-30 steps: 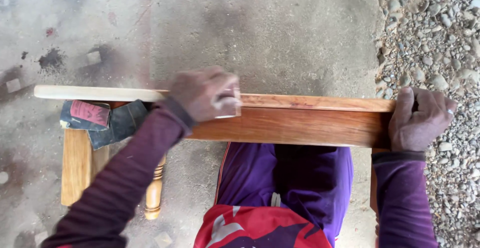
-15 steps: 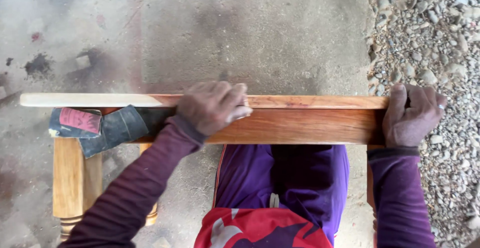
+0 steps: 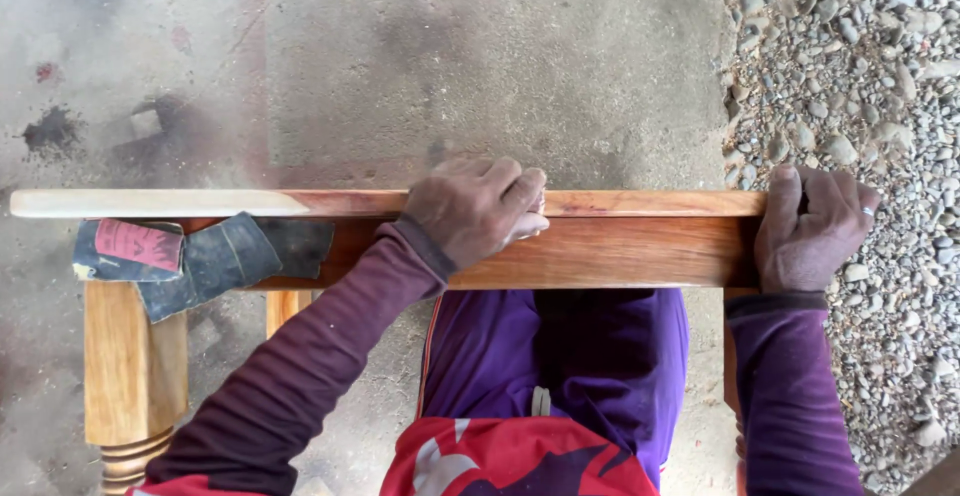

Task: The person is sanding the wooden frame of a piece of furniture using different pieces of sandpaper.

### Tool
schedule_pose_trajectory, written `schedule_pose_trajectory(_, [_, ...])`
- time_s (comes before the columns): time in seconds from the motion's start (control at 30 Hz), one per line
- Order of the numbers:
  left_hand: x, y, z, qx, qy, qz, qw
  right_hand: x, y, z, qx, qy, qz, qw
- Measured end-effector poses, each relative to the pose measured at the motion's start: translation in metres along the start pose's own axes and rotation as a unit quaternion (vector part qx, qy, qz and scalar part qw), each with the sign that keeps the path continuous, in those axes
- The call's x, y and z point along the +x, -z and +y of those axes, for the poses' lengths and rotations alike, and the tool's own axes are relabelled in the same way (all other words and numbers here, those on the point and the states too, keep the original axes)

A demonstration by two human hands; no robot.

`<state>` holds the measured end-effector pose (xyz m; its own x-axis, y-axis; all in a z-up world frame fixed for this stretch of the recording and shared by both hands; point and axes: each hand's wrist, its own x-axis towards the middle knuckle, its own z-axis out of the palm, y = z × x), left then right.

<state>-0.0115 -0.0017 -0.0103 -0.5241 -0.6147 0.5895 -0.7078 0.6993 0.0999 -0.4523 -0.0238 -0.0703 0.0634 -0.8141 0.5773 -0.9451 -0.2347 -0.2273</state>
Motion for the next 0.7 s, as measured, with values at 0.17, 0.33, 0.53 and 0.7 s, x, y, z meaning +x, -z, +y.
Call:
schedule_pose_trajectory(0.17, [-0.022, 0.015, -0.017, 0.036, -0.007, -0.051, 0.998, 0.004, -0.009, 0.009, 0.007, 0.0, 0.0, 1.0])
schedule_pose_trajectory(0.33, [-0.011, 0.002, -0.011, 0.011, 0.065, -0.108, 0.992, 0.008, -0.004, -0.005, -0.009, -0.034, 0.002, 0.999])
schedule_pose_trajectory(0.53, [0.041, -0.038, 0.021, -0.026, -0.001, -0.014, 1.0, 0.007, 0.006, -0.016, 0.05, -0.011, 0.003, 0.999])
schedule_pose_trajectory(0.7, [0.013, -0.001, 0.005, 0.026, 0.022, -0.076, 0.997, 0.009, 0.007, -0.018, 0.021, -0.013, -0.009, 1.0])
